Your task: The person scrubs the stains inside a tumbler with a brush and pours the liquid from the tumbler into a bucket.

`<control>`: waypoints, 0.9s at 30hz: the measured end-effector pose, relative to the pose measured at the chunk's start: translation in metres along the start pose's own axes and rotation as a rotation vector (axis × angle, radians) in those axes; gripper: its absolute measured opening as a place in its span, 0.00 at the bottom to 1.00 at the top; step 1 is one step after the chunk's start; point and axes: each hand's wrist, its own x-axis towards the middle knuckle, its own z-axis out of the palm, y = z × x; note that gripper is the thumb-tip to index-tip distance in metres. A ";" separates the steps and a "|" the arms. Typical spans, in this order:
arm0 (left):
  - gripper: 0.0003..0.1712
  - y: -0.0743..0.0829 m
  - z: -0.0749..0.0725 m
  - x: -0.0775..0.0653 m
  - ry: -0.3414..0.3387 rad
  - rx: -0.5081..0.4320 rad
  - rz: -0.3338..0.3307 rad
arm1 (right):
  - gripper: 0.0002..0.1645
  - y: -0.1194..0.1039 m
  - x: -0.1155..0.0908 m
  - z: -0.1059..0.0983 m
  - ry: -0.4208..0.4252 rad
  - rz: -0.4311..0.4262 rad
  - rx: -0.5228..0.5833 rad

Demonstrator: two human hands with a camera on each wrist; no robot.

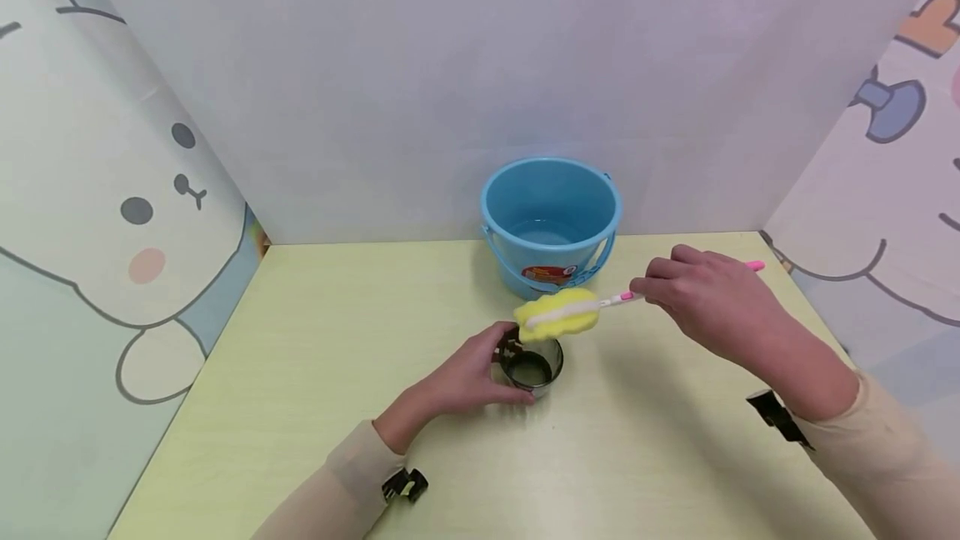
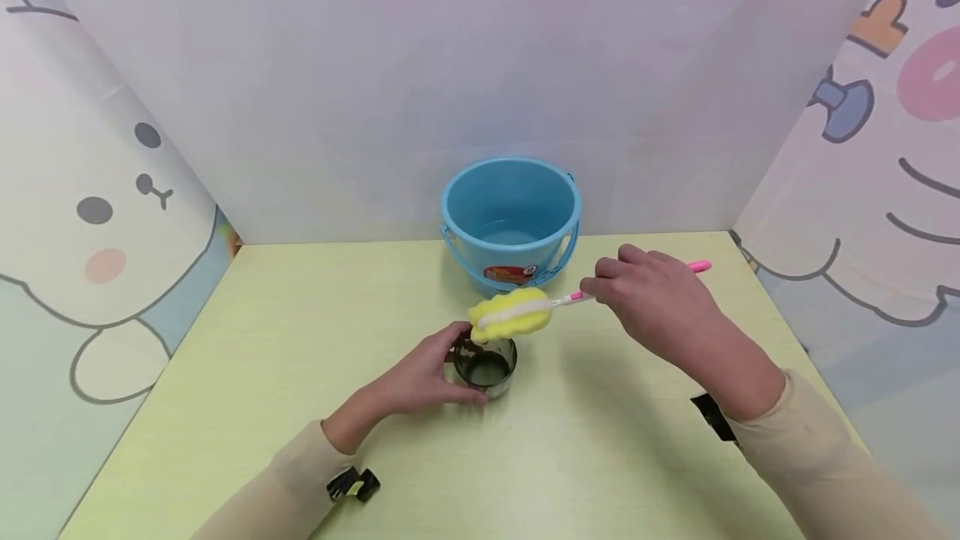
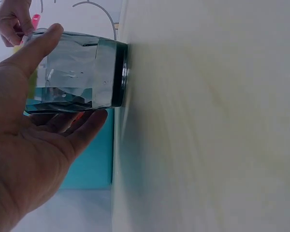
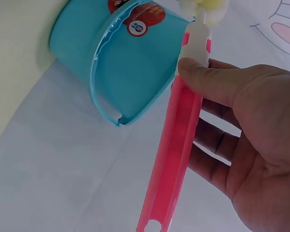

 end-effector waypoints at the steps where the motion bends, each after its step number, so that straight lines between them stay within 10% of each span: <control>1: 0.56 0.000 0.000 0.000 0.000 -0.008 0.000 | 0.26 -0.001 0.002 -0.002 -0.011 -0.006 -0.012; 27: 0.55 0.000 0.003 0.007 -0.009 -0.063 -0.024 | 0.37 -0.034 0.039 -0.019 -0.100 -0.193 -0.302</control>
